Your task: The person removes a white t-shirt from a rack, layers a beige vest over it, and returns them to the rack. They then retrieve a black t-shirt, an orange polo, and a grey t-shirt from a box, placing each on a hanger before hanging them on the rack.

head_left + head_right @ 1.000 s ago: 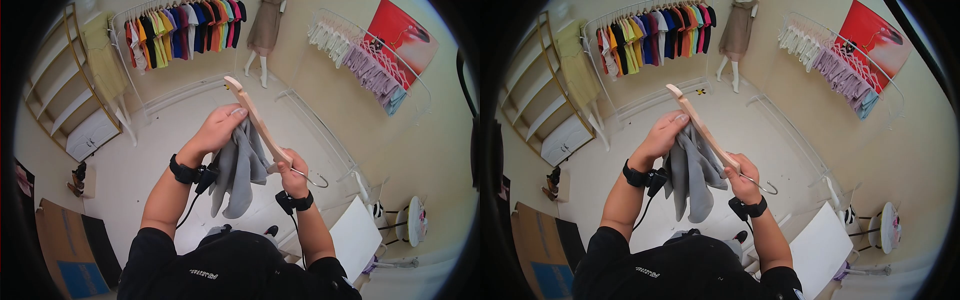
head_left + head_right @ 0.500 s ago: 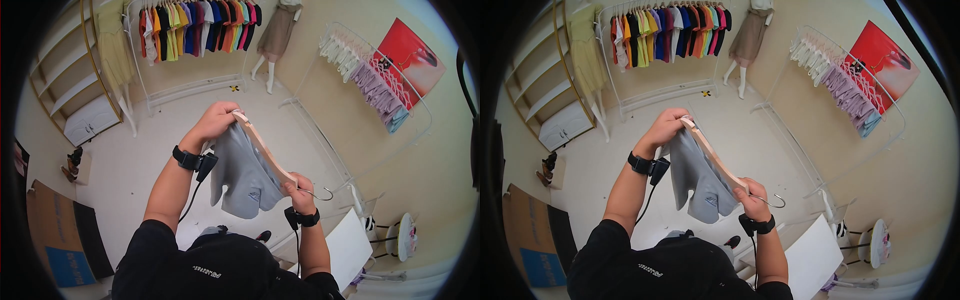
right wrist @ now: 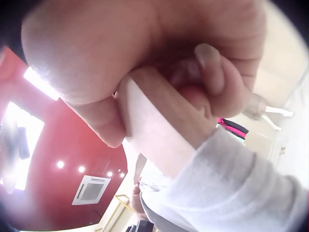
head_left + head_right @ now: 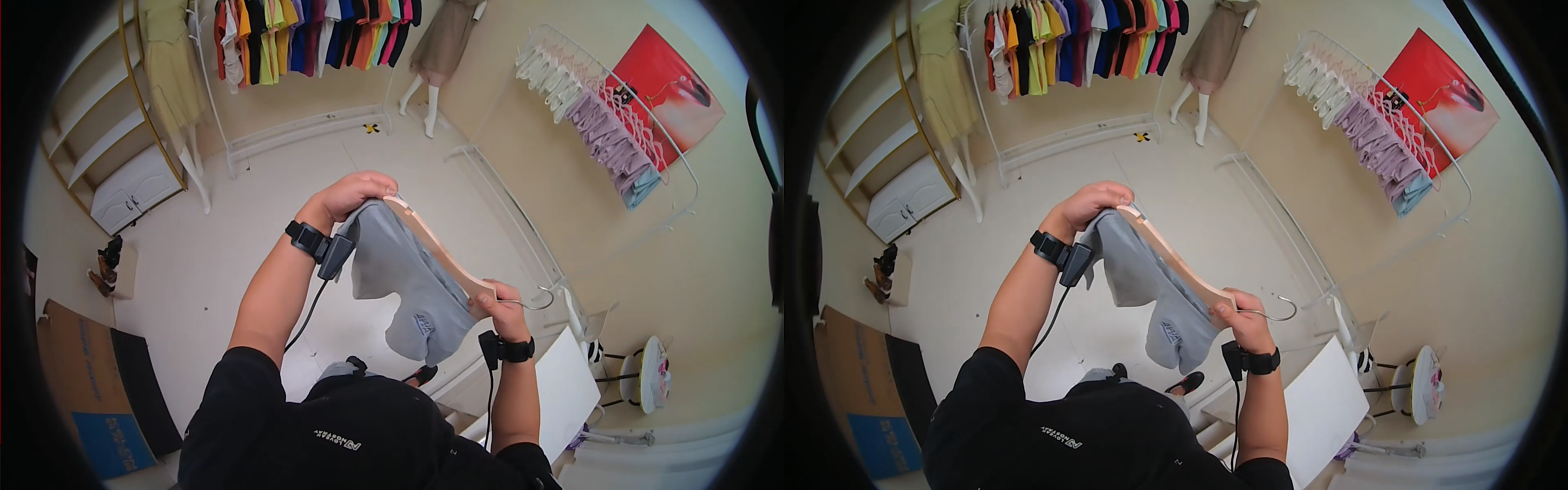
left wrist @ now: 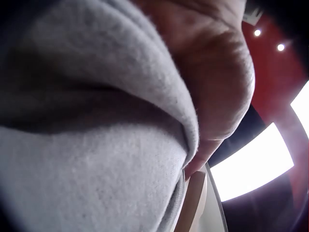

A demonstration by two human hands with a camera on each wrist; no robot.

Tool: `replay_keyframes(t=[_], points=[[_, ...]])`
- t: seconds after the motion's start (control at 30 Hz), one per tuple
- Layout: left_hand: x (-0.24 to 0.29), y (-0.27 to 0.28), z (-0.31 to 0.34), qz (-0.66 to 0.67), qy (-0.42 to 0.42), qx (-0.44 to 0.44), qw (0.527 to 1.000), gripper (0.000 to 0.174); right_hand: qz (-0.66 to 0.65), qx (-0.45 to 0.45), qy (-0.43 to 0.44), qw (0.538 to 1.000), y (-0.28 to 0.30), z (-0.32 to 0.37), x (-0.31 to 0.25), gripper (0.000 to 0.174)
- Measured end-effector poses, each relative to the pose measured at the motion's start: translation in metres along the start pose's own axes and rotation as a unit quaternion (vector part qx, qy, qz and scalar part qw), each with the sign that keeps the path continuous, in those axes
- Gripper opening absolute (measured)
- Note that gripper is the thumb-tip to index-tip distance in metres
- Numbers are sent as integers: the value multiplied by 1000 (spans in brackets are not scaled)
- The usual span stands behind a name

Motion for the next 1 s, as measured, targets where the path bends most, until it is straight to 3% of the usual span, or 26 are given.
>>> replay_keyframes(t=[0.17, 0.23, 0.3, 0.37, 0.4, 0.47, 0.5, 0.63, 0.7, 0.83, 0.87, 0.93, 1.0], points=[[19, -6, 2, -195, 67, -26, 978, 20, 77, 1, 51, 996, 6, 6, 1, 29], [11, -5, 0, -150, 62, -21, 986, 21, 82, 16, 67, 994, 2, 8, 0, 29], [3, -7, -6, -108, 55, -16, 993, 21, -9, 92, 125, 988, -6, 9, -4, 31], [-1, -10, -12, -51, -36, -15, 998, 21, -46, 119, 130, 983, -11, 5, 0, 35], [3, -17, -13, -50, -34, -19, 998, 21, -70, 135, 144, 978, -13, 1, 0, 37], [25, -45, -10, -184, -78, -12, 980, 22, -70, 142, 149, 976, -15, -2, 6, 44], [33, -59, -10, -184, -77, -11, 980, 22, -72, 142, 147, 976, -19, -2, 7, 44], [54, -91, -11, -192, -71, -38, 978, 24, -62, 195, 219, 954, -44, -9, -9, 50], [61, -99, -11, -150, -102, -18, 983, 26, -75, 251, 311, 914, -49, -12, -16, 49], [78, -104, -9, -187, -190, 32, 963, 25, -35, 223, 338, 913, -56, -21, -19, 45], [82, -104, -8, -191, -190, 32, 962, 25, 12, 209, 311, 927, -54, -21, -11, 45], [94, -96, -8, -112, -255, 106, 955, 24, 70, 190, 287, 936, -52, -23, 4, 44], [92, -83, -11, -105, -243, 112, 958, 24, 69, 179, 277, 941, -52, -22, 14, 43]])
Point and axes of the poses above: each hand's wrist, its own z-axis away from the middle knuckle, its own y-axis out of the back of the hand, x = y × z, the point moved 2 cm from there along -z, towards the middle knuckle
